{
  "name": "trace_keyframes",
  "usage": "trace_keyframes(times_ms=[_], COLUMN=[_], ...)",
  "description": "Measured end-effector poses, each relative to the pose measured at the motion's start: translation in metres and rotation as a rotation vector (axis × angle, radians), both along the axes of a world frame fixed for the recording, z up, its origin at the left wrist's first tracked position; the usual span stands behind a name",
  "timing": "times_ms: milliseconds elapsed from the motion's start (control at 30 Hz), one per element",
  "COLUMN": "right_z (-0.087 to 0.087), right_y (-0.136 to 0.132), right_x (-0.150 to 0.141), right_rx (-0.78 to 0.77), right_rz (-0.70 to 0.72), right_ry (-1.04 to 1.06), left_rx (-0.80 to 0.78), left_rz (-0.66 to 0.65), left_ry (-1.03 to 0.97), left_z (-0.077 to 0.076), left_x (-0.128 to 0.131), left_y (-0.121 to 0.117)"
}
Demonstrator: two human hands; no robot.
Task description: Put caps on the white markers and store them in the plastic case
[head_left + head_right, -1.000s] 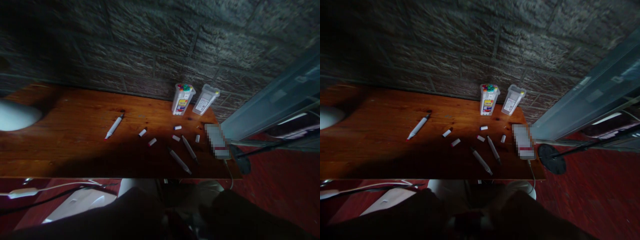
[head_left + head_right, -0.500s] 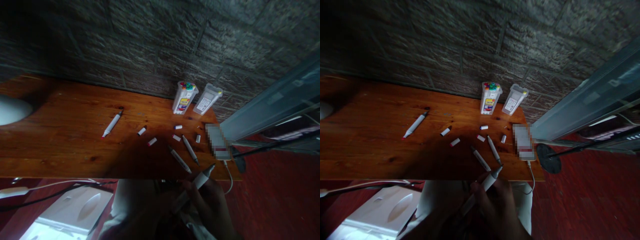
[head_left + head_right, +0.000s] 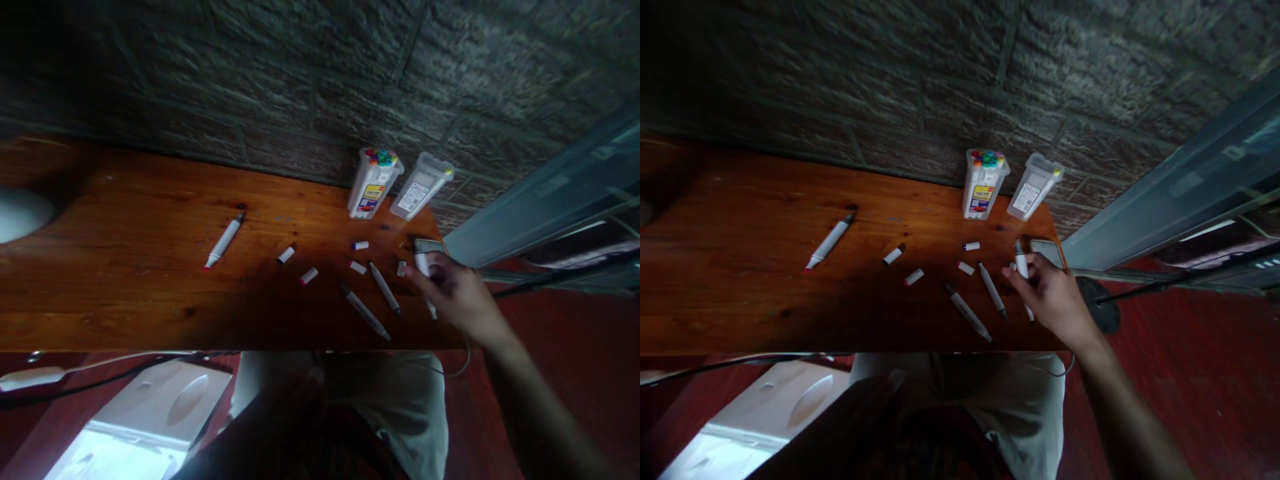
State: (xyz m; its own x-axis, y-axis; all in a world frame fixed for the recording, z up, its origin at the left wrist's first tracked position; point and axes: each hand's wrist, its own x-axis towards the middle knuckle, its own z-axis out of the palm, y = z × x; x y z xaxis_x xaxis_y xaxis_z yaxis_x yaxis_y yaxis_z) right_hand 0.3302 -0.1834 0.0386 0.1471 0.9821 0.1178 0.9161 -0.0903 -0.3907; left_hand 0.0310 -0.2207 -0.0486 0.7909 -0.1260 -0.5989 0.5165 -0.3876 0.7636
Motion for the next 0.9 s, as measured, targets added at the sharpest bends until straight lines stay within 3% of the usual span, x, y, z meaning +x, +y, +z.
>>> trace_keyframes(times_ms=[100,167,233,300,333,433,533,667,800,900], right_z=[-0.005,-0.007,-0.008,-0.008,-0.008,-0.010,-0.016,-0.036,-0.044,-0.035], right_y=[0.030,0.041,0.045,0.045,0.043,0.029,0.008,-0.014,-0.020,-0.021], right_x=[-0.025,-0.038,-0.043,-0.041,-0.039,-0.037,-0.046,-0.067,-0.073,-0.068], right_rx=[-0.195,-0.299,-0.352,-0.354,-0.335,-0.215,-0.139,-0.211,-0.168,-0.142], right_rz=[0.062,0.071,0.107,0.121,0.110,0.086,0.223,0.385,0.361,0.303], right_ry=[-0.349,-0.484,-0.542,-0.562,-0.562,-0.470,-0.276,-0.163,-0.002,0.389], left_rx=[0.053,0.020,-0.083,-0.260,-0.341,-0.462,-0.426,-0.370,-0.296,-0.199], left_rz=[0.595,0.880,1.179,1.397,1.438,1.404,1.349,1.319,1.318,1.317], left_ry=[-0.256,-0.354,-0.423,-0.465,-0.484,-0.568,-0.637,-0.672,-0.645,-0.638], left_z=[0.009,0.015,0.019,0.022,0.023,0.025,0.027,0.031,0.030,0.029], left_x=[-0.014,-0.014,-0.011,-0.010,-0.011,-0.016,-0.019,-0.020,-0.020,-0.018], left_y=[-0.003,-0.004,-0.002,0.003,0.006,0.014,0.019,0.020,0.018,0.016])
